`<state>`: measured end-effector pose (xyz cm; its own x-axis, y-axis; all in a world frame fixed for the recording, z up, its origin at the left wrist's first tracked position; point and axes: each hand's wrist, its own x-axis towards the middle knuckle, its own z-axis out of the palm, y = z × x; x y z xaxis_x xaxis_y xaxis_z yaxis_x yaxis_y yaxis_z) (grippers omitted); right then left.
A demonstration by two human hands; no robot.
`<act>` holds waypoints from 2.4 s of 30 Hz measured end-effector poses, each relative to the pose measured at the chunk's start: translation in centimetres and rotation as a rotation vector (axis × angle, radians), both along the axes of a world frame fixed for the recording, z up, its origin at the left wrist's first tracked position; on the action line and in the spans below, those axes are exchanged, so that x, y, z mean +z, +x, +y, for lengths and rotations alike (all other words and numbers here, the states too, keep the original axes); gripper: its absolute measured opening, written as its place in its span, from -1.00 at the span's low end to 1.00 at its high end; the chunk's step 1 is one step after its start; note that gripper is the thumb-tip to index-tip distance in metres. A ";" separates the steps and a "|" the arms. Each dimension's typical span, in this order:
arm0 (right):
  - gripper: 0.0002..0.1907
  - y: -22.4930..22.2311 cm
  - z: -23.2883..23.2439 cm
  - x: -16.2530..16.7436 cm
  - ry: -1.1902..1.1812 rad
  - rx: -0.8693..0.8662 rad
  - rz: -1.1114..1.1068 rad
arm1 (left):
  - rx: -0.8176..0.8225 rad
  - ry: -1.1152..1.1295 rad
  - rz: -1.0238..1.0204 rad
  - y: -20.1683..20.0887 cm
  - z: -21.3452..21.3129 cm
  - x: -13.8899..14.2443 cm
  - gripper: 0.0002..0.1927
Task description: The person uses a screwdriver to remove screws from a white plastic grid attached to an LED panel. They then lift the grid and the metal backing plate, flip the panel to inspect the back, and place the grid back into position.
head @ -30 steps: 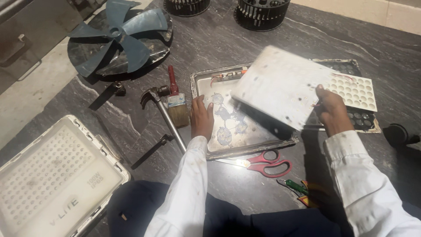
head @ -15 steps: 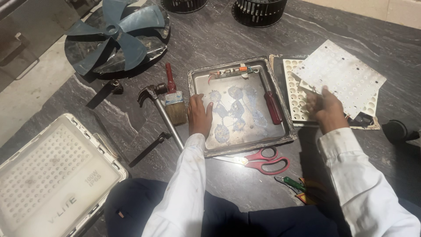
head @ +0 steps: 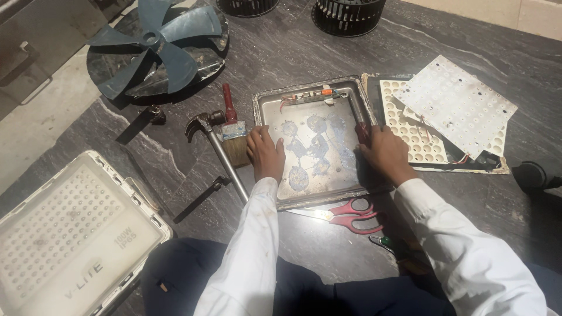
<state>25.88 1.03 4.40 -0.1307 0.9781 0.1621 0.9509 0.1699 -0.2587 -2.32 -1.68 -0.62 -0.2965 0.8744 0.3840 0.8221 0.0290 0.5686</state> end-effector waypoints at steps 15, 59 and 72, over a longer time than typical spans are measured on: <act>-0.56 4.2 1.8 0.5 -0.001 -0.139 0.137 | -0.060 -0.064 0.121 -2.7 0.6 -0.3 -0.39; -0.64 -6.2 -5.2 0.6 0.076 0.264 -0.078 | -0.109 -0.015 -0.026 -2.0 -0.3 0.3 -0.54; -0.64 -2.6 -2.1 0.8 0.067 0.004 0.130 | -0.122 -0.010 -0.003 -2.0 -0.2 0.2 -0.57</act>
<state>23.26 -1.07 5.20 -0.1078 0.9641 0.2428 0.9093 0.1944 -0.3679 -4.30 -1.92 -0.38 -0.1885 0.9079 0.3744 0.8180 -0.0658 0.5714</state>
